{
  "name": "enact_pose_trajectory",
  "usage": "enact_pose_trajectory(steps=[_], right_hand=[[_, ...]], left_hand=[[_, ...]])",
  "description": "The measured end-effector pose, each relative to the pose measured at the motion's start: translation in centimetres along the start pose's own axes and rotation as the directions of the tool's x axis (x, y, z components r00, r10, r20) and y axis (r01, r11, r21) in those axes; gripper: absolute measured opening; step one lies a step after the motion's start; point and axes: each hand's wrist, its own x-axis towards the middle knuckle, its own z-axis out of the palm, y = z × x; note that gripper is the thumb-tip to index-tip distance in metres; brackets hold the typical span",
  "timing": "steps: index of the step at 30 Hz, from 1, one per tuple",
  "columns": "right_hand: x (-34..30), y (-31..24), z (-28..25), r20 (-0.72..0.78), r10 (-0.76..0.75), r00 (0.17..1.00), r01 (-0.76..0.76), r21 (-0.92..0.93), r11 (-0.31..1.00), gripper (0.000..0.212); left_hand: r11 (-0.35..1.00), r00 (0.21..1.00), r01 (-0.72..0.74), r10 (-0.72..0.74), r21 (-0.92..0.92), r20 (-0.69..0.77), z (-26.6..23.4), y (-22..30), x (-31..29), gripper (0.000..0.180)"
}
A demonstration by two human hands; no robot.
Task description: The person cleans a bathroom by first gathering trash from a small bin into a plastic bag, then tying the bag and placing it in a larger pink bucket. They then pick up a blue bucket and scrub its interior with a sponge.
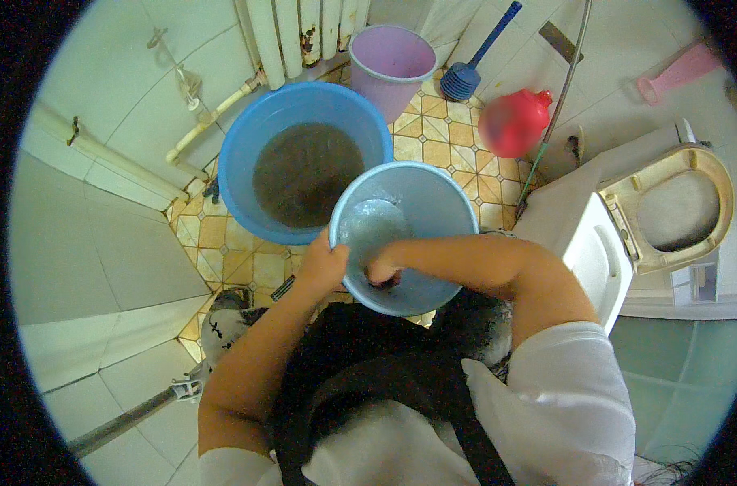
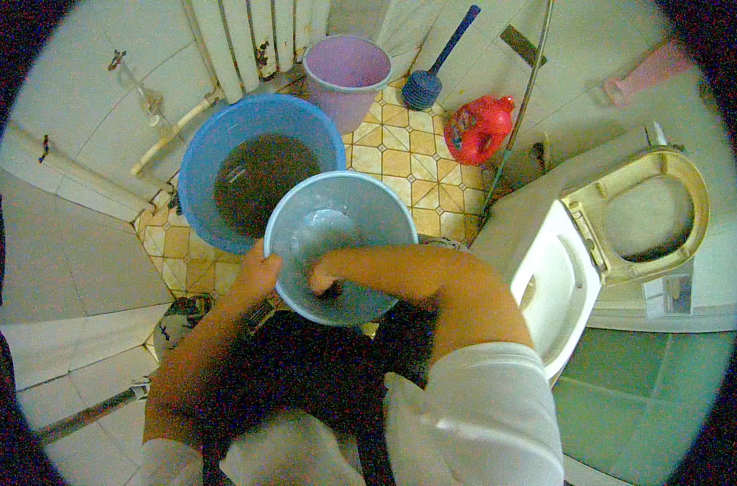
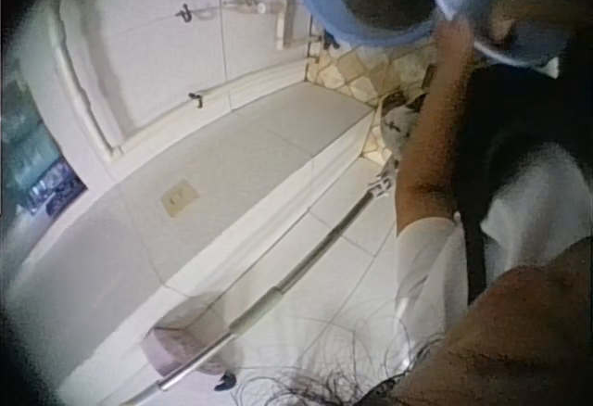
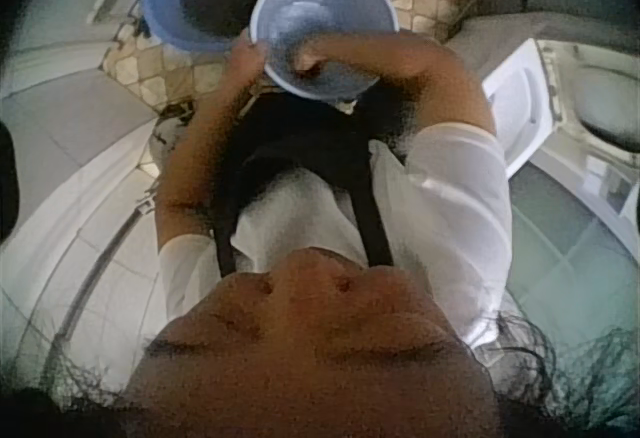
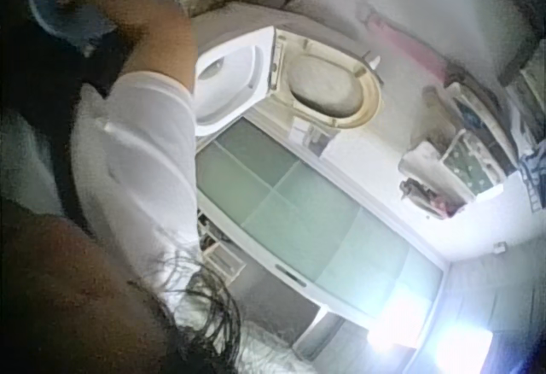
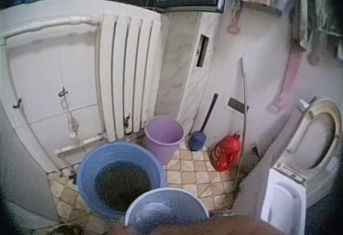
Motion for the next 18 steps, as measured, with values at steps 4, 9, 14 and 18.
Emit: enact_pose_trajectory(steps=[4,9,14,18], right_hand=[[-6.0,3.2,2.6,-0.081,-0.006,0.997,-0.025,-0.378,0.926,0.029],[-11.7,-2.3,0.2,-0.383,-0.102,0.918,0.115,0.012,0.993,0.034],[-12.9,-5.7,1.2,-0.752,-0.238,0.614,0.294,-0.062,0.954,0.033],[-12.5,0.2,0.5,-0.82,-0.41,0.399,-0.248,-0.527,0.813,0.017]], left_hand=[[0.957,0.962,0.267,-0.258,-0.112,0.085,-1.3,4.3,-0.4,0.031],[0.908,0.947,0.3,-0.32,-0.291,-0.02,-3.3,4.9,-0.5,0.031],[0.927,0.941,0.221,-0.284,-0.303,-0.186,-4.7,5.2,-0.6,0.034],[0.925,0.932,0.164,-0.259,-0.342,-0.253,-6.1,5.4,-0.2,0.038]])
